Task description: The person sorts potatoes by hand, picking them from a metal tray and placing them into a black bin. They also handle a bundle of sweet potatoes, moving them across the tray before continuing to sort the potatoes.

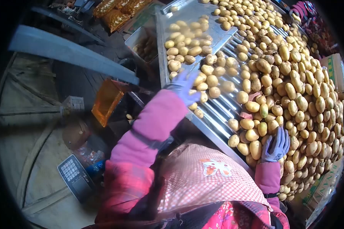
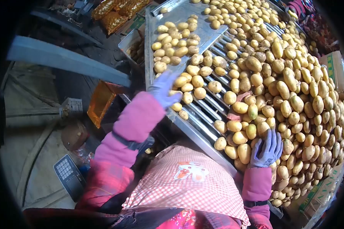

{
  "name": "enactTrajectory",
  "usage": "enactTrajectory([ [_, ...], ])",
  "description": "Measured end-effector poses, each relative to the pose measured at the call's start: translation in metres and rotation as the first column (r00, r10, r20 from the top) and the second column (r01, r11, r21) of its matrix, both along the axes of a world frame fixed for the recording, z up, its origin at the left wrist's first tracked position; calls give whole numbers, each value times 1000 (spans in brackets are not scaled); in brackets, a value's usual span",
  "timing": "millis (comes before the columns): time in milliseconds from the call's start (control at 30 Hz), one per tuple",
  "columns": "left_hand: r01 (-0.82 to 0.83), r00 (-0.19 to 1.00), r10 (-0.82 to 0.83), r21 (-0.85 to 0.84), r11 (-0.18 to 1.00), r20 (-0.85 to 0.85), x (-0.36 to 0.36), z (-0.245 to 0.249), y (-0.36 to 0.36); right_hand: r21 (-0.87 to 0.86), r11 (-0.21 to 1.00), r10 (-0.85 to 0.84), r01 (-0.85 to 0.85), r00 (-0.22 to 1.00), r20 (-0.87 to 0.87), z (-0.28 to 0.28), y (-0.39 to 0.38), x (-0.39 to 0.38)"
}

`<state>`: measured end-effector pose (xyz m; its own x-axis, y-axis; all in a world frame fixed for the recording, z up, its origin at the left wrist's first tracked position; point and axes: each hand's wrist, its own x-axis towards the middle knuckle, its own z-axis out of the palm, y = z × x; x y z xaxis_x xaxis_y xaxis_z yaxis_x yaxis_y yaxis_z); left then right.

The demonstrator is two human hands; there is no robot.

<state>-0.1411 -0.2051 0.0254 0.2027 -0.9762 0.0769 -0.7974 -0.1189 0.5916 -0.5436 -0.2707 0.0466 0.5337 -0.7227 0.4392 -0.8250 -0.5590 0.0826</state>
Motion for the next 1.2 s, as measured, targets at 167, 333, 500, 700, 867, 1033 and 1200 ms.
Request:
enactTrajectory([
  [167,187,851,-338,369,910,402,-52,-10,-68,53,998,-34,34,999,9,1,-2,-3],
  [333,122,894,-255,349,929,367,-21,-3,-111,124,991,-56,54,998,13,6,-3,-2],
  [500,42,858,-118,160,986,499,16,-23,-154,136,989,-60,55,998,33,0,-4,-7],
  [700,379,866,-356,3,925,352,-49,-28,-116,135,989,-66,63,998,23,0,-3,-6],
  [867,401,714,-506,310,862,484,-75,-34,-115,128,990,-64,63,998,10,5,-3,-4],
  [1033,106,753,-164,129,986,637,-15,-31,-121,137,989,-65,60,997,29,2,-2,-5],
  [1200,317,879,-283,-29,948,383,-71,-6,-150,138,989,-63,58,997,33,1,-3,-5],
])
